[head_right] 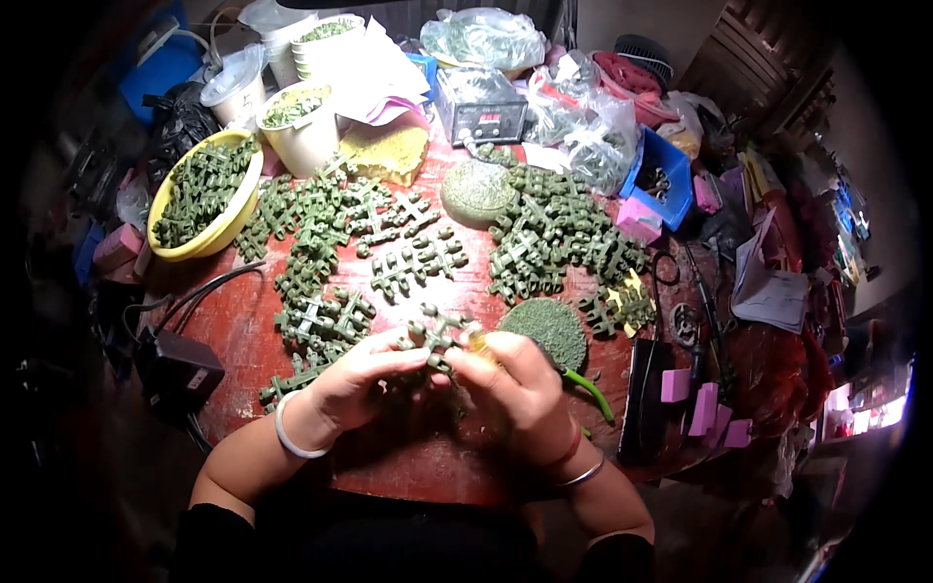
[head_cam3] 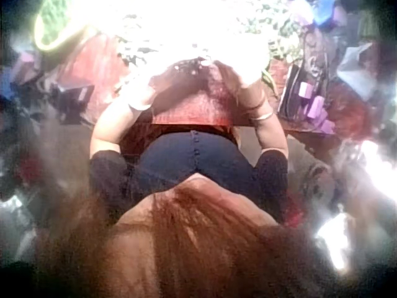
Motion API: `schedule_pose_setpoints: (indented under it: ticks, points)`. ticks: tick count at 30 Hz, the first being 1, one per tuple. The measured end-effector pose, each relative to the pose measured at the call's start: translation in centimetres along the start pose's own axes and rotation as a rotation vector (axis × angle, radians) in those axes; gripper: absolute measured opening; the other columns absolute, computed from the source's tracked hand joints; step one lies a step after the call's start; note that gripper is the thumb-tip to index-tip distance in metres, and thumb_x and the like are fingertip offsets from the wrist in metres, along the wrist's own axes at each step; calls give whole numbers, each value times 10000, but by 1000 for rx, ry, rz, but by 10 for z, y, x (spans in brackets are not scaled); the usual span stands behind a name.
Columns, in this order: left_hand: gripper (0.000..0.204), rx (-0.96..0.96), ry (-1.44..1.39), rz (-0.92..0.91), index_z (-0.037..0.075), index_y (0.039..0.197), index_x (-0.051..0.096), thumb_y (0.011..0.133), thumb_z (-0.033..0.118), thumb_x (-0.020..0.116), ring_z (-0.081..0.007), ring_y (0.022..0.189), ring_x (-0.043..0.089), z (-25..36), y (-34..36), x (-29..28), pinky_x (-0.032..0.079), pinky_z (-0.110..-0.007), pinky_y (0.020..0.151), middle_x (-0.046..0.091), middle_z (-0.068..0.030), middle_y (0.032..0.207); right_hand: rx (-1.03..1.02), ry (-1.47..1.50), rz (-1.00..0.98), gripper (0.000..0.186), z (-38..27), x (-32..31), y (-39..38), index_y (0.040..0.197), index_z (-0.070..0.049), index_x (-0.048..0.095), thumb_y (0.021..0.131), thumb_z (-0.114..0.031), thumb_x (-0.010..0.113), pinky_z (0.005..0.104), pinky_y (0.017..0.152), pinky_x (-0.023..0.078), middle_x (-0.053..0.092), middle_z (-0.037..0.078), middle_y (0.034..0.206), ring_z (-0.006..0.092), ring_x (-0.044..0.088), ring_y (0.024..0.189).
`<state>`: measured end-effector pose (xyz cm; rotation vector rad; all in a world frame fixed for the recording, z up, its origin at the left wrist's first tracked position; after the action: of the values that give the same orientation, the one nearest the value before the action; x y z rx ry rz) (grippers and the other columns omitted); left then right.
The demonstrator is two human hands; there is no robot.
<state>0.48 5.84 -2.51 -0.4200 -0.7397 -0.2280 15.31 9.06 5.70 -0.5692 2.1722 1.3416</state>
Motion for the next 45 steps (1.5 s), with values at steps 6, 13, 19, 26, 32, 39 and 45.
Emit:
schedule_pose_setpoints:
  ticks: [6,13,19,26,32,39,45]
  points:
    - [271,62,105,147,61,1184,609,960,210,638,-123,914,639,6,-3,-6,503,-258,754,687,-62,1042,354,461,26,387,18,-15,-8,1228,-6,664,899,-196,737,320,656,510,662,85,923,211,610,751]
    - [262,97,52,124,38,1154,617,957,207,650,-117,870,615,12,-5,2,497,-265,755,686,-56,994,38,131,20,369,-2,-13,-6,1192,-3,677,845,-84,774,310,631,508,648,66,878,200,621,739]
    - [269,159,160,133,20,1155,607,949,182,667,-115,851,618,12,-5,8,497,-254,751,684,-64,976,-9,114,13,367,-7,-11,0,1170,3,677,820,-49,776,329,646,517,653,91,865,235,629,728]
    - [303,235,162,186,30,1233,582,946,78,667,-118,898,625,11,-5,3,510,-269,769,676,-56,1031,9,31,23,383,-4,-11,-1,1184,4,670,817,-40,771,339,625,510,630,86,827,240,611,700]
    - [390,234,220,90,14,1327,566,958,85,668,-103,1079,604,6,-4,8,482,-281,956,662,-51,1203,330,174,-81,313,18,-1,-10,1181,-36,652,877,-65,723,345,614,515,653,140,852,277,632,679]
    - [437,396,736,-46,17,1291,593,900,131,751,-136,1147,567,15,-8,25,445,-317,1015,616,-62,1257,433,361,-165,184,20,-4,-6,1064,-4,631,895,-31,698,325,659,514,663,145,919,269,649,724]
    - [427,222,318,-59,30,1292,566,918,157,725,-127,1107,580,27,-6,9,474,-303,956,615,-67,1221,438,448,-307,130,20,-3,-6,1040,-26,639,917,-52,674,348,675,513,659,135,891,289,650,739]
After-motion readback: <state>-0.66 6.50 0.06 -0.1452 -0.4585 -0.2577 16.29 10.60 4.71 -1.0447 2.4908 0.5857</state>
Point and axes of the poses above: each hand's wrist, its own y-axis towards the middle knuckle, its own x-axis out of the palm, z = x × y, the point moved 7 cm from there along y, towards the middle knuckle
